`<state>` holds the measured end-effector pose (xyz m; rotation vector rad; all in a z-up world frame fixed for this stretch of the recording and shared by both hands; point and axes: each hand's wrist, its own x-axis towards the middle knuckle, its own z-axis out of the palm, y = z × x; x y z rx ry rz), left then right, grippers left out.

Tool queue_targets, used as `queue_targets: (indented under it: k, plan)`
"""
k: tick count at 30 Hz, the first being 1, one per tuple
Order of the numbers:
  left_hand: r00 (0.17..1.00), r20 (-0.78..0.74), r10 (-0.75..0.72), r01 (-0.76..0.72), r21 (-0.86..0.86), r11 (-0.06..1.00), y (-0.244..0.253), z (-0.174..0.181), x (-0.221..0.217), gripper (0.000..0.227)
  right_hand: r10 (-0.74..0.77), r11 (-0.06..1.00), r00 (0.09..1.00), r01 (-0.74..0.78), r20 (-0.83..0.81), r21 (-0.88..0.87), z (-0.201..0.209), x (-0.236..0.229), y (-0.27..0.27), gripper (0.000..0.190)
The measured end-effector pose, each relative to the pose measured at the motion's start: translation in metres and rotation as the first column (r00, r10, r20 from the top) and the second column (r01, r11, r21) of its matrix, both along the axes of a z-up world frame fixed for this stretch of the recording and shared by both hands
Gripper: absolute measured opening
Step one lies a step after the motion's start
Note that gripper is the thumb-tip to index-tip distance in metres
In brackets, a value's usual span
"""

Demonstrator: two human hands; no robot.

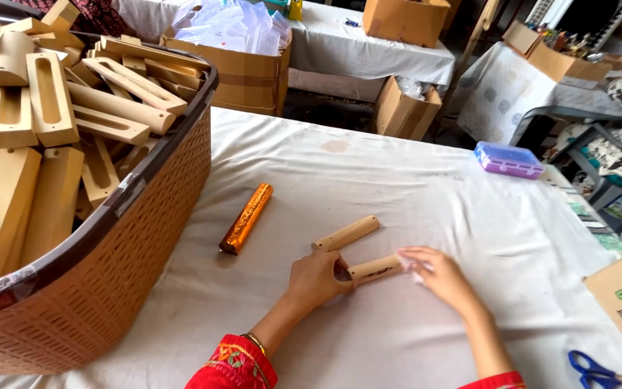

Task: The recorder is wrapping wooden rolling-pin-like sticks in colorful foil paper and occasionally cleaning them with a cloth in a workshop setting.

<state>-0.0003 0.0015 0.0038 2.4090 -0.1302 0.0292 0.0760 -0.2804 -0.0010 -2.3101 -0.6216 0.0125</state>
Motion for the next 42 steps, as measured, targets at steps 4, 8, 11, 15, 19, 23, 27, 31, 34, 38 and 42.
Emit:
queue_targets:
  k: [4,8,11,15,19,23,27,31,34,38,42]
  plan:
    - [0.998,0.063,-0.031,0.032,-0.008,0.999,0.002,-0.007,-0.001,0.039,-0.116,0.992,0.990,0.120,-0.080,0.041,-0.010,-0.011,0.011,0.032]
    - [0.999,0.030,-0.013,0.014,-0.029,0.999,-0.003,-0.008,0.004,0.039,0.132,0.990,0.978,-0.123,0.163,-0.065,0.015,-0.050,0.065,0.039]
    - [1.000,0.007,-0.001,0.001,-0.001,1.000,-0.001,-0.002,0.000,0.040,0.175,0.980,0.971,-0.155,0.163,-0.127,0.031,-0.063,0.080,0.034]
    - [1.000,-0.014,0.002,-0.001,0.021,1.000,-0.003,0.003,-0.001,0.041,0.069,0.997,0.997,-0.070,-0.039,-0.028,0.024,-0.029,0.039,0.035]
    - [1.000,0.012,-0.012,0.013,-0.035,0.999,-0.004,-0.001,-0.001,0.038,-0.084,0.996,0.993,0.085,-0.077,0.009,0.001,-0.004,-0.006,0.031]
    - [1.000,0.009,0.000,0.000,0.020,1.000,-0.003,-0.003,0.002,0.038,0.023,1.000,0.995,-0.021,0.097,-0.020,0.006,-0.027,0.032,0.031]
    - [0.998,0.057,0.014,-0.016,0.019,1.000,-0.003,-0.014,0.004,0.038,0.180,0.982,0.980,-0.174,0.090,-0.073,0.024,-0.057,0.077,0.033]
    - [0.998,0.060,0.012,-0.015,0.047,0.999,-0.003,-0.009,0.005,0.038,0.180,0.984,0.984,-0.180,-0.001,0.009,0.014,-0.033,0.050,0.035]
    - [1.000,-0.001,0.000,0.001,0.063,0.998,-0.003,-0.004,0.002,0.040,0.144,0.967,0.974,-0.100,-0.177,0.235,-0.002,-0.008,0.009,0.052]
    - [1.000,0.021,-0.008,0.008,0.030,1.000,-0.010,0.000,-0.004,0.041,-0.138,0.988,0.990,0.136,0.021,0.077,0.006,-0.008,-0.005,0.030]
    - [0.991,0.123,0.058,-0.060,0.015,0.998,-0.028,-0.015,-0.008,0.046,-0.182,0.983,0.977,0.180,0.115,0.023,0.006,-0.009,-0.002,0.029]
